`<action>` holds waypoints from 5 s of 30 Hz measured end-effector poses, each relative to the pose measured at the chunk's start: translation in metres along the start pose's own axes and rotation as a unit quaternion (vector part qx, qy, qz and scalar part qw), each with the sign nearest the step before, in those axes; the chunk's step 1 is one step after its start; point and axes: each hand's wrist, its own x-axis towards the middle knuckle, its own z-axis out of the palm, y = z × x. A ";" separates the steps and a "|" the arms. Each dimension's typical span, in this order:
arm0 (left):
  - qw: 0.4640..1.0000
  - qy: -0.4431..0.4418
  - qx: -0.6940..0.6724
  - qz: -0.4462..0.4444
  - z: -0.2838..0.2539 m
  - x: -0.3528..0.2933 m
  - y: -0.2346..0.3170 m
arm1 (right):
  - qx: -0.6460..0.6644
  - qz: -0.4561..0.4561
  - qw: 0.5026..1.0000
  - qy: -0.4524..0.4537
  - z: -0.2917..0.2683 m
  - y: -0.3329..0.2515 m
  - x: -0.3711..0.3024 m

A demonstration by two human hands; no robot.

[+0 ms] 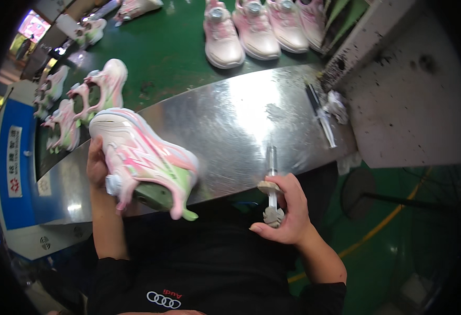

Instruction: The person glues shoes by taking them from a conveyor belt, applying adhesive along the seams using a syringe, and placing the shoes back onto the conveyor belt.

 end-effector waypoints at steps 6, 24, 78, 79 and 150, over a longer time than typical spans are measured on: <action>0.981 -0.030 -0.149 -0.116 0.001 0.017 -0.023 | -0.017 0.030 0.999 0.006 -0.022 0.006 0.005; 0.975 0.013 -0.168 -0.145 0.006 0.017 -0.024 | 0.006 0.135 0.990 0.050 -0.027 0.012 0.034; 0.967 0.005 -0.204 -0.155 -0.011 0.014 -0.029 | 0.545 0.054 0.831 -0.097 0.050 -0.012 0.014; 0.967 0.004 -0.204 -0.155 -0.012 0.014 -0.030 | 0.541 0.052 0.834 -0.094 0.051 -0.011 0.014; 0.989 0.017 -0.047 -0.139 0.076 0.025 -0.055 | -0.230 -0.120 0.965 0.035 -0.017 0.015 0.061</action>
